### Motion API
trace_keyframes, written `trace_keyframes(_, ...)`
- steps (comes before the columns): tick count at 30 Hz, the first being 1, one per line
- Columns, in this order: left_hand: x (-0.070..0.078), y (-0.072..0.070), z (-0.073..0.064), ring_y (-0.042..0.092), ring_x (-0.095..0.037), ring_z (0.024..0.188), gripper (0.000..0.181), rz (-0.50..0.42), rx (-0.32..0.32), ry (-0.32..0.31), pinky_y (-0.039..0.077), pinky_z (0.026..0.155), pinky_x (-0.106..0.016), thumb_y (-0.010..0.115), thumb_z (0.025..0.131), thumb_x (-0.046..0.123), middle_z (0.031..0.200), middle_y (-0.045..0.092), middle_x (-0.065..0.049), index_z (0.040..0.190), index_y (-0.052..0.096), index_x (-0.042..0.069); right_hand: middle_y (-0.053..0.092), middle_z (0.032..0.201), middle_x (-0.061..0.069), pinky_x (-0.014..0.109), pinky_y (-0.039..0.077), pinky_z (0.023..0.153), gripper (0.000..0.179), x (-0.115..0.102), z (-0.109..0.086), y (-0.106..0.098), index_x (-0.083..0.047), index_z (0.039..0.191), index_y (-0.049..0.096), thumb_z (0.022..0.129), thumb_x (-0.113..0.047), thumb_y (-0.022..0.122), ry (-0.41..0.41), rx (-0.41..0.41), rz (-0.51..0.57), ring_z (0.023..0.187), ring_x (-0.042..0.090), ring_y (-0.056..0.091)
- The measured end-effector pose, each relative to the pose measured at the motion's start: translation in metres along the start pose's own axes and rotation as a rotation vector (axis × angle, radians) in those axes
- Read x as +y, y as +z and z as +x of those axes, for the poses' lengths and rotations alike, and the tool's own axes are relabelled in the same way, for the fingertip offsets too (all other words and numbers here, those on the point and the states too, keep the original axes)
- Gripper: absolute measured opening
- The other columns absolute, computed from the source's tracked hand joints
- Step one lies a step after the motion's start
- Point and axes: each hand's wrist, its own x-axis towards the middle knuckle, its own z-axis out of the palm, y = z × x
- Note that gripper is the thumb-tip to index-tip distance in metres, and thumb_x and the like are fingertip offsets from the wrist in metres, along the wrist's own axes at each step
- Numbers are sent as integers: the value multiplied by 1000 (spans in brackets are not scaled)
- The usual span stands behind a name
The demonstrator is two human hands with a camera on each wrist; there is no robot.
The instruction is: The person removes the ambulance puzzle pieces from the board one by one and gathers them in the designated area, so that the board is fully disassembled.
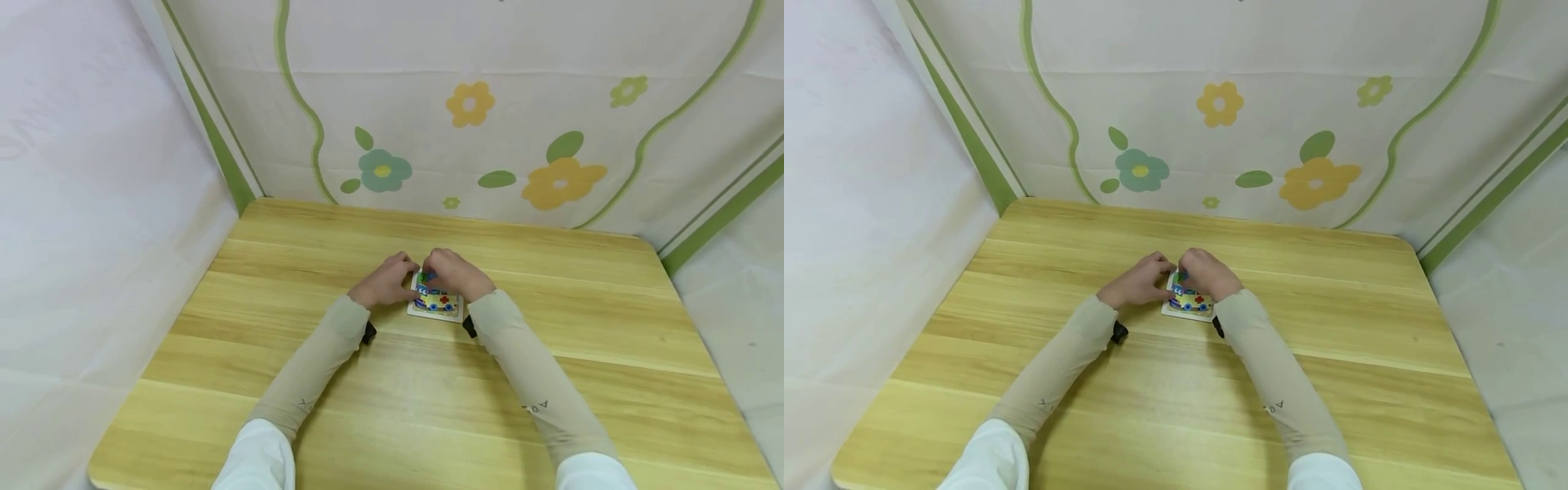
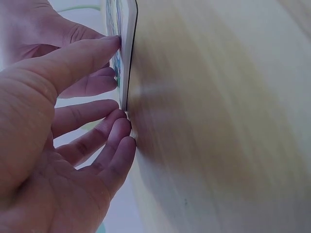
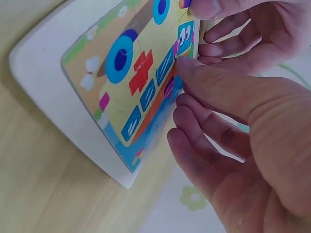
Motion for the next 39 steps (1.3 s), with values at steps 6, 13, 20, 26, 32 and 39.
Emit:
trace_keyframes(6,1,1,1,49,-26,114,59,-5,0,-9,47,101,-37,80,97,26,133,55,-14,144,60,-3,77,113,16,43,61,92,20,1,2,-1,2,113,79,95,-6,79,9,-11,19,103,27,72)
trace_keyframes(13,4,-1,1,49,-27,114,59,0,-7,-24,46,102,-38,80,97,25,134,55,-14,145,59,-3,77,115,15,44,61,93,20,-1,5,-4,1,113,78,95,-8,79,63,-37,36,104,28,72)
trace_keyframes(20,2,0,2,50,-26,114,59,11,-6,-27,47,104,-38,80,96,27,132,56,-13,144,60,-3,78,113,15,44,61,92,18,1,5,-3,0,112,79,95,-8,78,63,-34,45,102,27,73)
trace_keyframes(26,1,0,5,49,-25,112,56,10,-2,-37,46,100,-37,79,97,26,129,57,-12,142,62,-2,78,117,16,46,60,97,19,2,3,-5,0,115,79,96,-5,76,50,-20,82,109,31,72)
trace_keyframes(32,3,-1,7,51,-25,111,50,23,6,-52,47,102,-37,79,97,25,128,59,-13,137,65,-1,78,118,16,47,59,100,19,7,3,-5,-1,115,79,97,0,73,51,-11,115,113,31,71)
trace_keyframes(39,5,0,9,54,-24,111,49,15,17,-61,49,104,-37,82,95,23,127,61,-14,134,65,-2,74,123,16,46,58,103,20,9,4,-3,0,119,75,99,0,71,65,-33,120,118,31,69)
